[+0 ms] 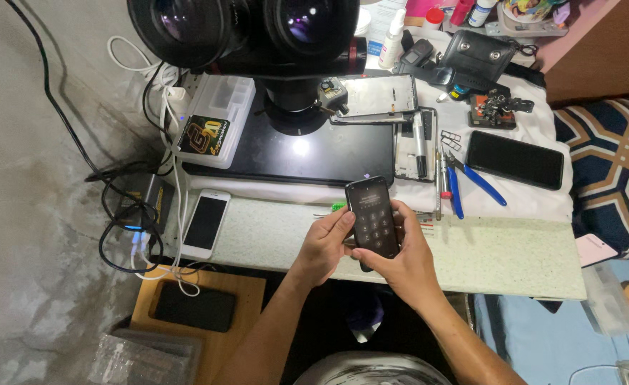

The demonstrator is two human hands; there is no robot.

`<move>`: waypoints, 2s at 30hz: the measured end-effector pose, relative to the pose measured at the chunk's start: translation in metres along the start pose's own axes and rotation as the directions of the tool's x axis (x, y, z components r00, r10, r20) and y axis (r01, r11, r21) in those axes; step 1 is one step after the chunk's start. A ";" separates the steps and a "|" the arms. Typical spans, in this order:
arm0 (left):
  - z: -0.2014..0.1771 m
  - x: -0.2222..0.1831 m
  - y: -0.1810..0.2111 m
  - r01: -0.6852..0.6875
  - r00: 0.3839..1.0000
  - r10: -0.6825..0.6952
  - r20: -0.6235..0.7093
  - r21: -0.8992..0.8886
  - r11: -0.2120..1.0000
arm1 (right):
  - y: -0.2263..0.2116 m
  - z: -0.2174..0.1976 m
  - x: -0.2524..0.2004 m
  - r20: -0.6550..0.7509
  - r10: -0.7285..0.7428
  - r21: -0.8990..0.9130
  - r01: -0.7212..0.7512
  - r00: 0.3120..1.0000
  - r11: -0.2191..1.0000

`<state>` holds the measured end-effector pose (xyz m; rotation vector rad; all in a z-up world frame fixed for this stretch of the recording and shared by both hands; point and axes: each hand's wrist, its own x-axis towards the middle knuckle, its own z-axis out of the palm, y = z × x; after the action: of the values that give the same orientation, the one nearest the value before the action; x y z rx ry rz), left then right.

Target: The person picks up a smartphone, unlocks it, and uses a metal prying tool to separate the back cover. They then use a plastic card to further pry the edges and remove the back cover, exposing the internal components.

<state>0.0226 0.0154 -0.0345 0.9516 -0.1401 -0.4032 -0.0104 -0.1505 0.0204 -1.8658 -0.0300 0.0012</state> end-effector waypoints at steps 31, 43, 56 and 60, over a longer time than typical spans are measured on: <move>0.004 -0.040 0.053 -0.124 0.992 0.097 0.079 0.515 0.848 | 0.000 -0.025 -0.013 0.259 -0.080 -0.182 0.130 0.963 0.975; 0.021 -0.033 0.063 -0.402 0.895 0.177 0.410 0.912 -0.084 | -0.006 -0.038 0.005 0.523 -0.119 -0.271 0.297 0.844 0.916; 0.016 -0.024 0.034 -0.304 0.865 0.489 0.117 0.896 0.324 | 0.028 -0.111 0.037 -0.213 0.085 -0.400 -0.166 0.973 0.901; 0.020 -0.017 0.025 -0.330 0.833 0.553 0.015 0.815 0.476 | 0.028 -0.087 0.034 -0.193 -0.156 -0.745 -0.041 0.969 0.665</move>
<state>0.0078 0.0198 -0.0012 1.8024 -0.3498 0.3447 0.0252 -0.2412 0.0194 -2.6909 0.0961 -0.3351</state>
